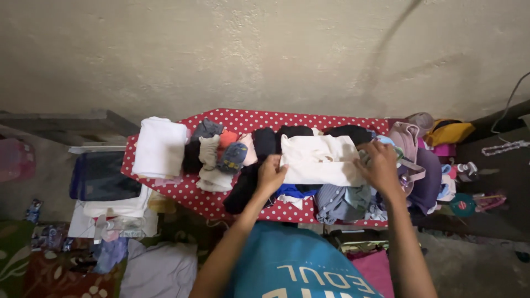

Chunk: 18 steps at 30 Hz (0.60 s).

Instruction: Sorting and folding a pile of clean laundry on an ironing board.

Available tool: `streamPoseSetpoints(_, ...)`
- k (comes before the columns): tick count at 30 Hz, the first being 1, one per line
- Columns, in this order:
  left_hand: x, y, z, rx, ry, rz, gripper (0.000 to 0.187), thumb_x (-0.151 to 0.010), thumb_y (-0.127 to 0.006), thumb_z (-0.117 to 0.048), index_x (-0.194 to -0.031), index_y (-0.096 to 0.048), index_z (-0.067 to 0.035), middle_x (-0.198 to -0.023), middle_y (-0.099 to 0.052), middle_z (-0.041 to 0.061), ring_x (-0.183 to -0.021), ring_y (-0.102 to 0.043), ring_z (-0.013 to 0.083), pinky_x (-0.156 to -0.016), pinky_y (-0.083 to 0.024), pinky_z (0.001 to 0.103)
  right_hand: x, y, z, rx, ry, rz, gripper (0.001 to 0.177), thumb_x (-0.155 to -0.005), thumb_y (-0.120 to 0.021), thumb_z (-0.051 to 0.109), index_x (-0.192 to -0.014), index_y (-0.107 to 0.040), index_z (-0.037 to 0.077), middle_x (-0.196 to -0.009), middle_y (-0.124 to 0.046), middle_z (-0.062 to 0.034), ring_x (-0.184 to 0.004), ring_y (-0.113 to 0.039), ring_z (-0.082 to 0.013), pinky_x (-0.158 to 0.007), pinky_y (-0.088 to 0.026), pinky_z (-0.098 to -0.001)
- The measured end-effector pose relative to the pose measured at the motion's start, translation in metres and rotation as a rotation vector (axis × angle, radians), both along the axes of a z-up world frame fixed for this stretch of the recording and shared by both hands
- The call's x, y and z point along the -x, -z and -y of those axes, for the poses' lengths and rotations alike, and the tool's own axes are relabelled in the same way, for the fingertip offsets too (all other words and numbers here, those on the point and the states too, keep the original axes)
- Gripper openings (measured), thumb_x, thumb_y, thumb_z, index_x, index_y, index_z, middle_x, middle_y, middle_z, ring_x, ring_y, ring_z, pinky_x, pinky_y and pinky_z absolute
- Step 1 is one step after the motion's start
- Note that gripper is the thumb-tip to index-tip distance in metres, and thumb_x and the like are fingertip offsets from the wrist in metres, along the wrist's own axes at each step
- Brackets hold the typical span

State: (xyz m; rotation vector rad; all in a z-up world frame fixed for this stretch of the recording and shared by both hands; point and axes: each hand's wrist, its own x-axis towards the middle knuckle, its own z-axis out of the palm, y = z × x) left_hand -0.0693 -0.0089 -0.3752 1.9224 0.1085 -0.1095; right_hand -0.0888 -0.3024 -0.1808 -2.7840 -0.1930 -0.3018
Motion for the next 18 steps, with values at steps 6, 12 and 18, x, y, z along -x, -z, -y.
streamPoseSetpoints(6, -0.028, -0.033, 0.009, 0.193, 0.043, -0.140, 0.086, -0.068, -0.087, -0.005, -0.141, -0.044, 0.001, -0.130, -0.062, 0.020, -0.113, -0.065, 0.0240, -0.091, -0.057, 0.037, -0.066, 0.082, 0.000, 0.077, -0.143, 0.012, 0.053, -0.078, -0.077, 0.021, -0.129, -0.066, 0.011, -0.123, -0.066, -0.0146, -0.119, -0.055, -0.0375, -0.095, -0.039, -0.0548)
streamPoseSetpoints(12, -0.046, -0.031, 0.012, 0.411, 0.087, -0.238, 0.091, -0.061, -0.085, 0.003, -0.141, -0.042, 0.000, -0.123, -0.067, 0.015, -0.110, -0.068, 0.0232, -0.093, -0.057, 0.035, -0.086, 0.086, -0.003, 0.194, -0.122, -0.249, 0.037, -0.078, -0.077, 0.025, -0.114, -0.071, 0.018, -0.110, -0.068, -0.0079, -0.118, -0.055, -0.0293, -0.101, -0.034, -0.0588)
streamPoseSetpoints(18, -0.042, -0.024, 0.000, 0.521, 0.195, -0.256, 0.053, -0.069, -0.080, 0.007, -0.119, -0.064, -0.004, -0.113, -0.072, 0.010, -0.103, -0.069, 0.0210, -0.088, -0.057, 0.033, -0.044, 0.047, 0.012, 0.041, -0.152, -0.160, 0.027, -0.072, -0.075, 0.011, -0.098, -0.069, 0.012, -0.101, -0.064, -0.0082, -0.110, -0.058, -0.0304, -0.098, -0.038, -0.0494)
